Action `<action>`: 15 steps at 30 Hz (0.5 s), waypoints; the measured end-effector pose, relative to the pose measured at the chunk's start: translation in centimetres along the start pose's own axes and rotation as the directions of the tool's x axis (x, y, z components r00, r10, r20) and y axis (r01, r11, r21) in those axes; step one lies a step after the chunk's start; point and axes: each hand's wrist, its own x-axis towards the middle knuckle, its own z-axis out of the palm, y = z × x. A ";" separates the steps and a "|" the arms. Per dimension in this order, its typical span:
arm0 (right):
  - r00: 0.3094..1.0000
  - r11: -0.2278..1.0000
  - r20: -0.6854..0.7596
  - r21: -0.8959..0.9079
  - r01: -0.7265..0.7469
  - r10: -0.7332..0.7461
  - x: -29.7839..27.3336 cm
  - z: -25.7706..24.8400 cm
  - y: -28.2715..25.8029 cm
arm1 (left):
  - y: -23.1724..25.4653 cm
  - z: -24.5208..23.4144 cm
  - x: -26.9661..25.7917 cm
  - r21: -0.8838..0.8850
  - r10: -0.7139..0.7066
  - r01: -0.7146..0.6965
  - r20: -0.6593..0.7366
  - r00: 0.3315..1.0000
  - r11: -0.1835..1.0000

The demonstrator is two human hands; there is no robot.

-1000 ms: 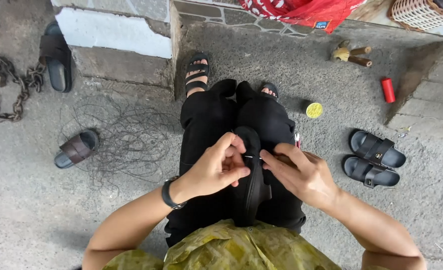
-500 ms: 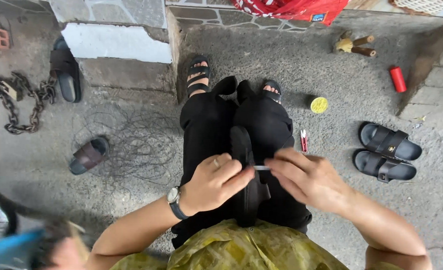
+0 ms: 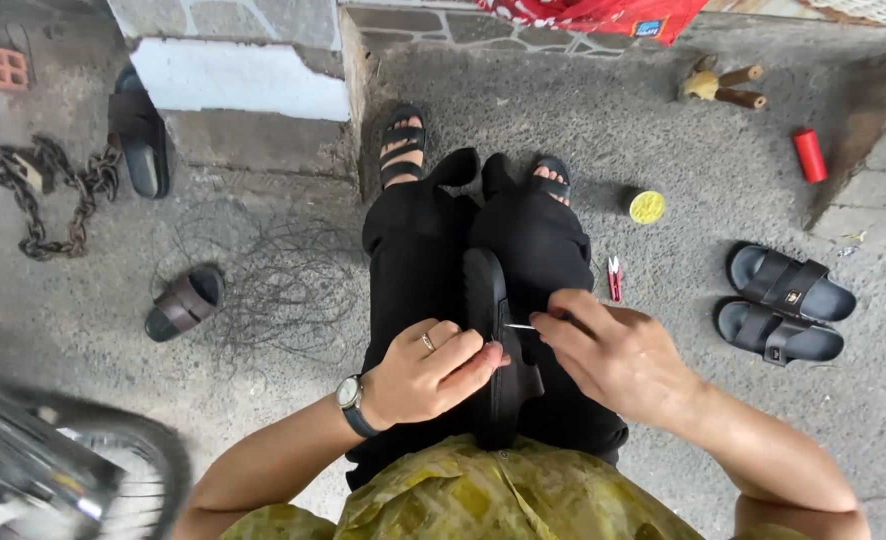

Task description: Hand-sewing the sole of a black shoe using a cobbler's awl and thread.

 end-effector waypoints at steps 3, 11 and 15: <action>0.994 0.997 0.099 0.065 0.031 -0.038 -1.2 -0.4 0.2 | 0.0 0.3 -0.8 -0.017 0.016 -0.016 -0.017 1.000 1.000; 0.988 0.863 -0.035 0.492 -0.113 0.150 1.2 -1.2 -0.4 | -0.4 -0.5 -0.5 0.023 -0.366 0.371 0.232 0.901 0.928; 0.999 0.987 0.015 0.159 -0.035 0.033 -0.2 0.0 0.1 | -0.2 -0.4 -1.0 -0.007 -0.404 0.421 0.262 0.876 0.907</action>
